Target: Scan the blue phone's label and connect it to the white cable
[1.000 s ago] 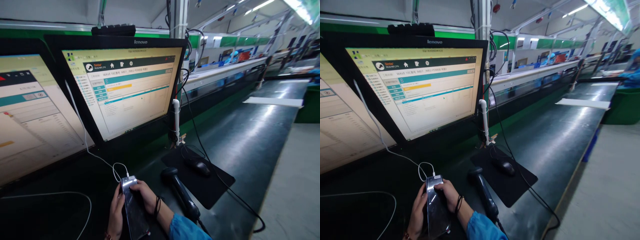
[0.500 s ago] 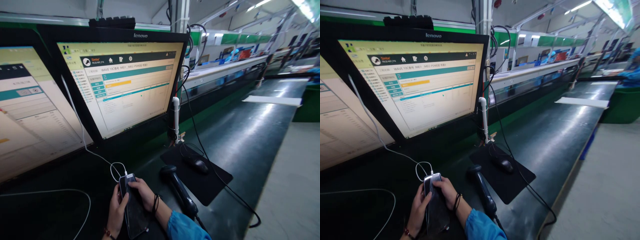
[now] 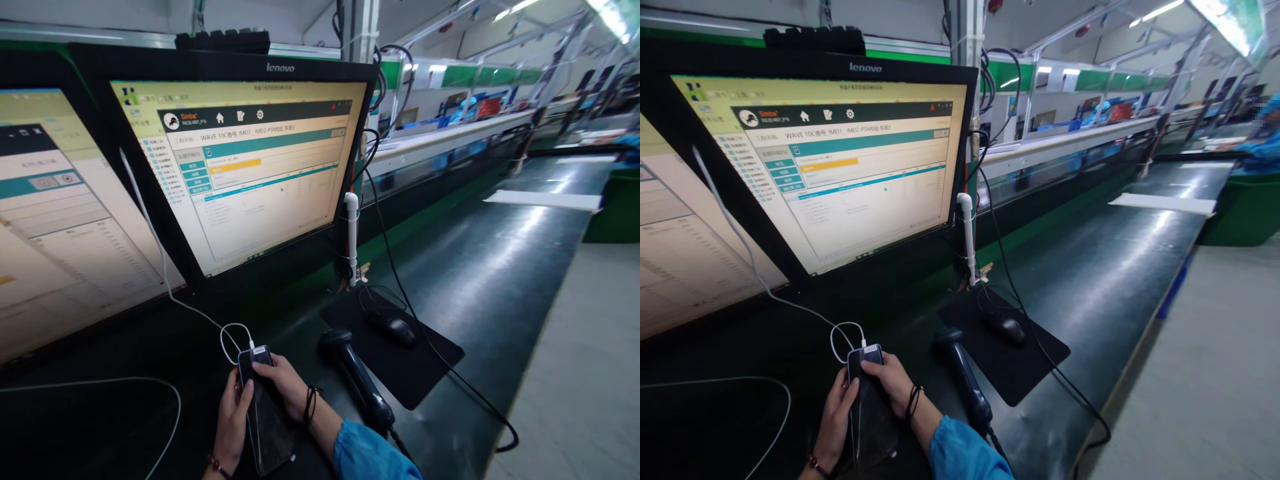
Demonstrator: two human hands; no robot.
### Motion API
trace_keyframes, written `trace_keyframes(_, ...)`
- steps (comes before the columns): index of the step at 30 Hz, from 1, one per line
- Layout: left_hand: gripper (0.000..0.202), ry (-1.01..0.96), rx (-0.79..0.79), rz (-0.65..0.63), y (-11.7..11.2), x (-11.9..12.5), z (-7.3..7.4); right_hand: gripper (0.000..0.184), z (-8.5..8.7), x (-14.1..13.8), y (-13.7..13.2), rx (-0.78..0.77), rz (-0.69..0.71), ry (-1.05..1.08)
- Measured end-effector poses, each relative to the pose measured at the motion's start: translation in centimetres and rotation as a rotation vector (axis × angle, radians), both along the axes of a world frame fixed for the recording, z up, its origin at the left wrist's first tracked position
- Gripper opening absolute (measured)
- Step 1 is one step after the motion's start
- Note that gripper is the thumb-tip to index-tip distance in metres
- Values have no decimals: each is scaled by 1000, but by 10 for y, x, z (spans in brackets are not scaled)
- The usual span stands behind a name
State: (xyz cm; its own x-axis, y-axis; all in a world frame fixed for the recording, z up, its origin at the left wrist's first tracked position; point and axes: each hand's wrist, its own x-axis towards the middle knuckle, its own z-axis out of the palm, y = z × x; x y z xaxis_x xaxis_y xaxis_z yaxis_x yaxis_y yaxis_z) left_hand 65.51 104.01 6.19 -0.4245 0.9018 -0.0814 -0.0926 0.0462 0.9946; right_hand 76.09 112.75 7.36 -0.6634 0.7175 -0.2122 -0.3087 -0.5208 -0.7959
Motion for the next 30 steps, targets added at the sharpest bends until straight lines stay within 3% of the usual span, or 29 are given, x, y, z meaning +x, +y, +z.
trace_keyframes(17, 102, -21, -5, -27, 2, -1, 0, 59, 8, 1, -2, -66, -21, -59)
trace_keyframes(25, 87, -43, 61, -64, 1, -11, -15, 64, 0, 0, -1, -95, -14, -29)
trace_keyframes(30, 85, -104, 89, -25, 0, -12, -16, 59, -5, 1, -1, -147, 71, 17)
